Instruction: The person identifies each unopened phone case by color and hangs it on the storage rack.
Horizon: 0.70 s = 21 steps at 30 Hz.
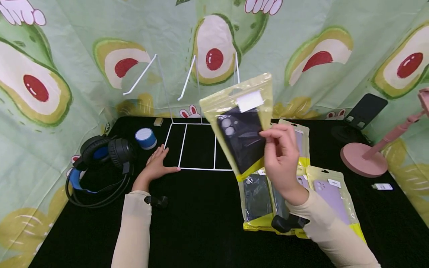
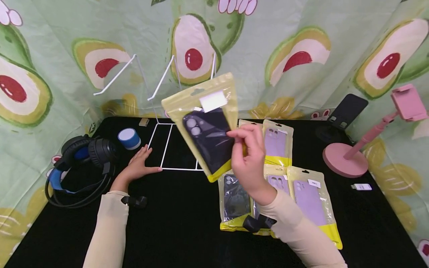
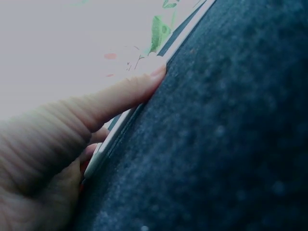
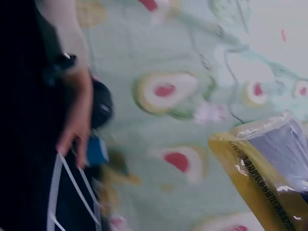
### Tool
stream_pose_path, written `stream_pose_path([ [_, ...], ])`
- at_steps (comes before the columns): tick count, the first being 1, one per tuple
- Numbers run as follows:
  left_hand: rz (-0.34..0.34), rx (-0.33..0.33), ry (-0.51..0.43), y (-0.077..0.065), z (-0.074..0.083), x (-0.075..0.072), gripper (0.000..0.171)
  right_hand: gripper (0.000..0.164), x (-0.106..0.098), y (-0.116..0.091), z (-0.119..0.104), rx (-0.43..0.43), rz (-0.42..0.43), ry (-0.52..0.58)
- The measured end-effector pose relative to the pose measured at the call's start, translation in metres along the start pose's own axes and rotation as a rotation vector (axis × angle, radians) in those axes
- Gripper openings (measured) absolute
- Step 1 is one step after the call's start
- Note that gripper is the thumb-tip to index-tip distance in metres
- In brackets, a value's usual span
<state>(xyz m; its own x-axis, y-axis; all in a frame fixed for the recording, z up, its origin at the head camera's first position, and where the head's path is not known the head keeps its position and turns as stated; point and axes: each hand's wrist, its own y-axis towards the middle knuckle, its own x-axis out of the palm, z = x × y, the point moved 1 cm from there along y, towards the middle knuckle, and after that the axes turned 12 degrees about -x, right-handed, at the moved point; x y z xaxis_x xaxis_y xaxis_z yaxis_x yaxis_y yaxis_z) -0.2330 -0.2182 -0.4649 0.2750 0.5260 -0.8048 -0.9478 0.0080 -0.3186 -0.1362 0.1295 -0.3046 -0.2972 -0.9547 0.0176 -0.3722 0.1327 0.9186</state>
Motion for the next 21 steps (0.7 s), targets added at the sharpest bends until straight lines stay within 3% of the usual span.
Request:
stream_pose_path([
  [8, 0.009, 0.039, 0.001, 0.0, -0.003, 0.001, 0.102, 0.023, 0.053, -0.022, 0.007, 0.066, -0.188, 0.06],
  [21, 0.015, 0.032, -0.012, 0.0, -0.004, 0.001, 0.103, 0.019, 0.092, -0.016, 0.035, 0.14, -0.231, -0.028],
])
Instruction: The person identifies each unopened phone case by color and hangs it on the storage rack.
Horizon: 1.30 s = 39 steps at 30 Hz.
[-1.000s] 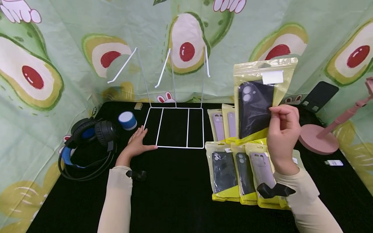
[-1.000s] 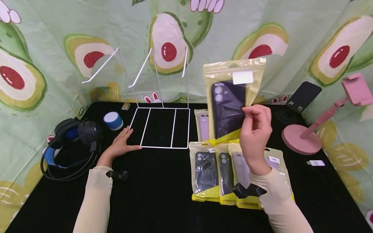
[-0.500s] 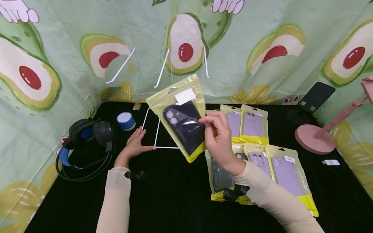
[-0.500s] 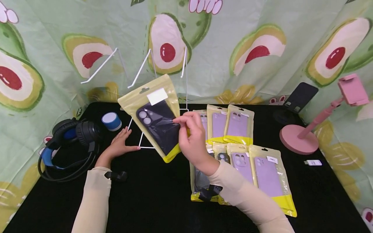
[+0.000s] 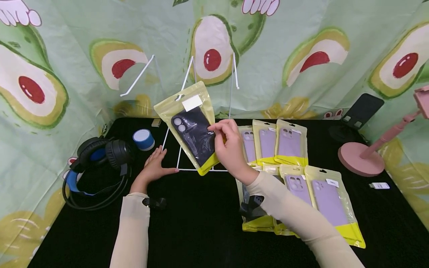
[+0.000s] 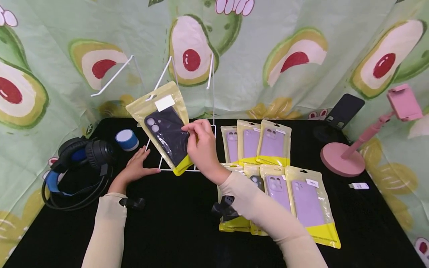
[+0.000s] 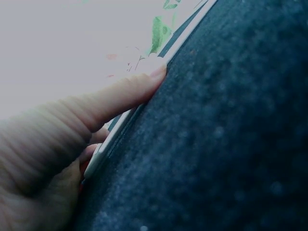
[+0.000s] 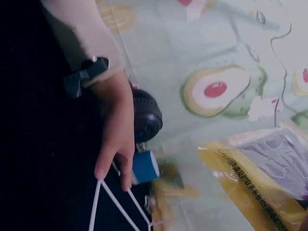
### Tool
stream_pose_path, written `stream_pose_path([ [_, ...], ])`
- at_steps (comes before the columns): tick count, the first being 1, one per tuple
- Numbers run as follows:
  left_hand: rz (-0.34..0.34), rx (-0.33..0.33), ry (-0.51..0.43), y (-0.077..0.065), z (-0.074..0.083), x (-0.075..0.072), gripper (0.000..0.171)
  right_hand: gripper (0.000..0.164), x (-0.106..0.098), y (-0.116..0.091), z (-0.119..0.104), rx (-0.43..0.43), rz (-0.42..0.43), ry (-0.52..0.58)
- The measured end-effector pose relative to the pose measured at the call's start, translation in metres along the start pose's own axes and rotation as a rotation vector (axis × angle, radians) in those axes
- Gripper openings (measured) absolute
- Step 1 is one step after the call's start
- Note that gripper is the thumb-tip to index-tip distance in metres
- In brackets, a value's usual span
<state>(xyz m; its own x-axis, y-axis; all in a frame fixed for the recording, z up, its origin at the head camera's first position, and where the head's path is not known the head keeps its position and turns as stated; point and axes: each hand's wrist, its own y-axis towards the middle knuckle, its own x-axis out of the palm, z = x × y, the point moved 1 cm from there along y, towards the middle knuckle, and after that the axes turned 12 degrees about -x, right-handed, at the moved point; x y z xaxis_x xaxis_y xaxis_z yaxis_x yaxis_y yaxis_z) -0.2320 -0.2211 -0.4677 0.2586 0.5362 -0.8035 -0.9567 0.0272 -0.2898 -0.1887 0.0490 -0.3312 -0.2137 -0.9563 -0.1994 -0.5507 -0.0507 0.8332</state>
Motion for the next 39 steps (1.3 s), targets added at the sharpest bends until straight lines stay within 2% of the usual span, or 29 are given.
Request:
stream_pose_path([
  [7, -0.009, -0.017, 0.005, 0.0, 0.001, 0.002, 0.105, 0.019, 0.01, 0.019, 0.023, 0.042, 0.014, -0.079],
  [14, -0.005, -0.034, 0.018, 0.002, 0.0, 0.0, 0.106, 0.023, 0.022, 0.047, 0.045, 0.147, 0.004, -0.152],
  [19, -0.012, -0.046, 0.023, 0.001, 0.002, 0.002, 0.106, 0.023, 0.027, 0.057, 0.061, 0.222, -0.004, -0.193],
  [24, -0.009, -0.056, 0.027, 0.001, 0.005, 0.001, 0.106, 0.021, 0.028, 0.063, 0.075, 0.258, -0.029, -0.202],
  [32, -0.011, -0.057, 0.026, 0.001, 0.005, 0.004, 0.106, 0.016, 0.011, 0.049, 0.095, 0.273, -0.037, -0.175],
  [34, -0.012, -0.061, 0.027, 0.0, 0.006, 0.003, 0.106, 0.015, 0.004, 0.042, 0.101, 0.304, -0.024, -0.173],
  [39, -0.008, -0.065, 0.026, 0.0, 0.007, 0.002, 0.105, 0.013, -0.018, 0.02, 0.111, 0.44, -0.014, -0.151],
])
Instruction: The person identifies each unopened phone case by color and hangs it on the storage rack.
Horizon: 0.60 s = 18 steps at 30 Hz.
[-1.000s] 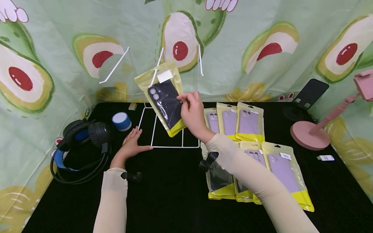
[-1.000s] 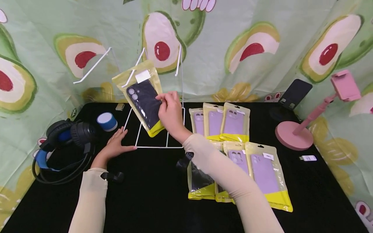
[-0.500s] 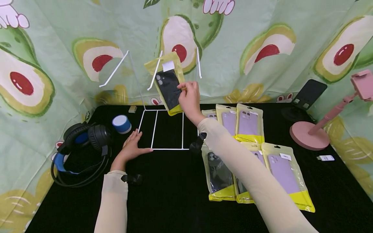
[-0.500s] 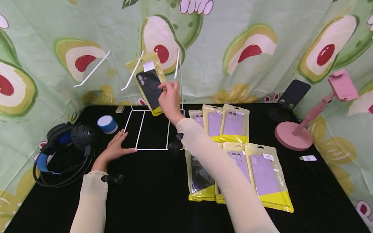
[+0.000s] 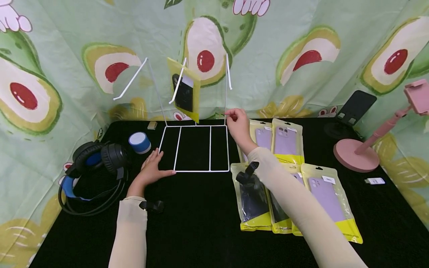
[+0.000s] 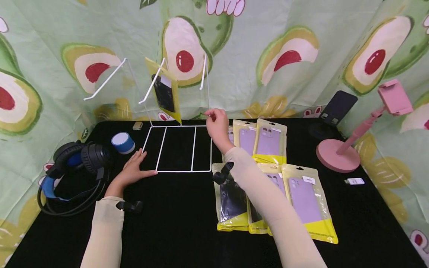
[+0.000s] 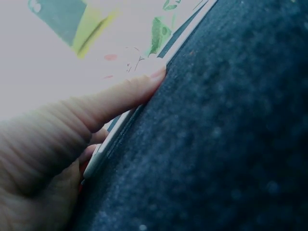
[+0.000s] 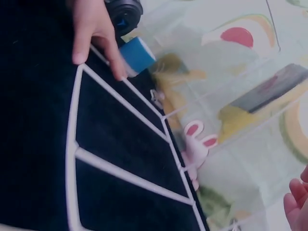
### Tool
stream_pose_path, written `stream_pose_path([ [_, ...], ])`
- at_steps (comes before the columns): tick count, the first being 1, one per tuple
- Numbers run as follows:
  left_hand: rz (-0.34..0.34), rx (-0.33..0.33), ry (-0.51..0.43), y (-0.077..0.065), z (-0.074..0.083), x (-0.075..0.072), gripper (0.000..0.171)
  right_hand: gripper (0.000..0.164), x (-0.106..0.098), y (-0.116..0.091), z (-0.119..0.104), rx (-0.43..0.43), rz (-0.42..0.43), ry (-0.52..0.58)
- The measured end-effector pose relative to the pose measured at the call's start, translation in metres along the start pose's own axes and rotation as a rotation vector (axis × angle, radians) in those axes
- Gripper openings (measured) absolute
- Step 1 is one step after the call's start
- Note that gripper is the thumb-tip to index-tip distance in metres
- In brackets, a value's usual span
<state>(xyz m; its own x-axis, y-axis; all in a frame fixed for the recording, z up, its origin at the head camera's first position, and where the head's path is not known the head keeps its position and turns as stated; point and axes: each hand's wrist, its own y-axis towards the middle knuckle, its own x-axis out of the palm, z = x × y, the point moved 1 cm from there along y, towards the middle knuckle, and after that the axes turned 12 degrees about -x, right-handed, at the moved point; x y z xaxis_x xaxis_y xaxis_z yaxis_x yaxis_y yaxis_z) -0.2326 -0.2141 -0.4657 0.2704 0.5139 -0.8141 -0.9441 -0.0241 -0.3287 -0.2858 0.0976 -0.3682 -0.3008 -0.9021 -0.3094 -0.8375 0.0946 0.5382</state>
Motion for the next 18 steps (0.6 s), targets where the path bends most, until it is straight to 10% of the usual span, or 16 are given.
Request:
stream_pose_path([
  [18, -0.006, -0.003, 0.0, -0.001, -0.002, -0.003, 0.106, 0.014, -0.121, -0.041, 0.057, 0.123, -0.152, -0.15],
])
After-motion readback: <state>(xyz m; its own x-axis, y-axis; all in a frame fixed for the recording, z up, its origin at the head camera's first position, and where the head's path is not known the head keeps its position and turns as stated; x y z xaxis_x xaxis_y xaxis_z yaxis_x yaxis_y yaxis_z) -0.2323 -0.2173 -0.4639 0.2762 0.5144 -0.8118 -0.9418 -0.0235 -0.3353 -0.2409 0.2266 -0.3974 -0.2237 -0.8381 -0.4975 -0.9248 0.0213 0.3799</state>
